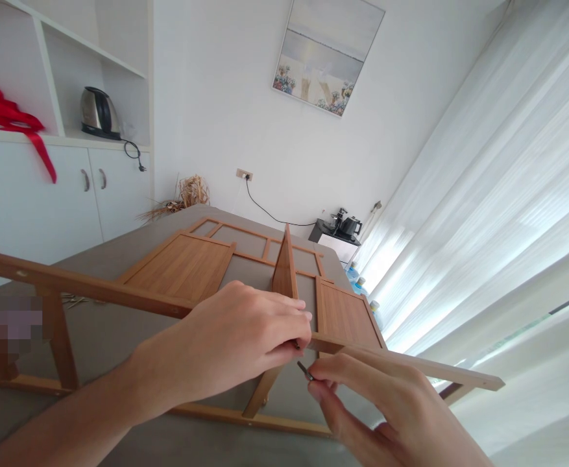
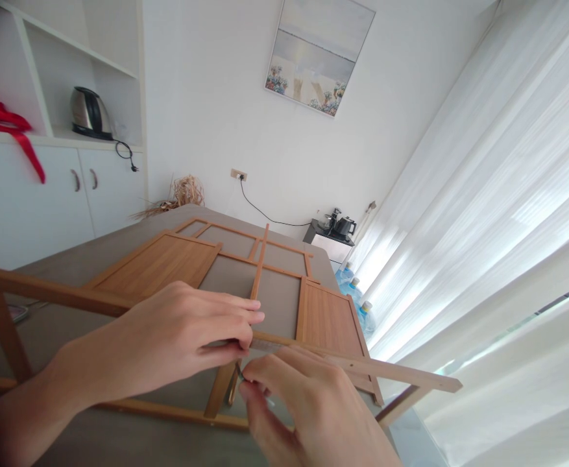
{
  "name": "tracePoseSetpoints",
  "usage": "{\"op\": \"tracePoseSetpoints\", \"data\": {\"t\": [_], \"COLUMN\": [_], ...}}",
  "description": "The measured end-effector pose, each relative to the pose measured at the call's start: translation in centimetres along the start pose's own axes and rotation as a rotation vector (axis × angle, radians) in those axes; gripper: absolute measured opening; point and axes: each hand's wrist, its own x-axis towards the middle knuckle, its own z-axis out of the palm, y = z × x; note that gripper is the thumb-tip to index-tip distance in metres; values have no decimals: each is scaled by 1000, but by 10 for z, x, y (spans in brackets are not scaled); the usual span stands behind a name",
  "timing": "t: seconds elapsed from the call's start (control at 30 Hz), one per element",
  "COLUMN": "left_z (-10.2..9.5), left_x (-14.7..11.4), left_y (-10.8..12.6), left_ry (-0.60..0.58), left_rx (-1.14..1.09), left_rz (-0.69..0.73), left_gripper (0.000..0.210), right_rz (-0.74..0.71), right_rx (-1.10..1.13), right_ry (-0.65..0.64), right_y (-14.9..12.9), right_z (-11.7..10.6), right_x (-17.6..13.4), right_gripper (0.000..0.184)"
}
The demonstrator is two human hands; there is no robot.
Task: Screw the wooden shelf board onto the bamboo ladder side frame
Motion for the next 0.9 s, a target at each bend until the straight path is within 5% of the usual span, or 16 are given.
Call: {"op": "tracePoseSetpoints", "data": {"t": [0.9], "left_z": [1], "left_x": [-2], "left_y": [-1], "left_ry": [-52], "left_rx": [-38], "left_rz": [-35], "left_gripper": [11], "right_rz": [36], "right_rx": [17], "right_ry": [10], "right_y": [1], "right_z": [5], "right_x": [6], "right_gripper": [22]}}
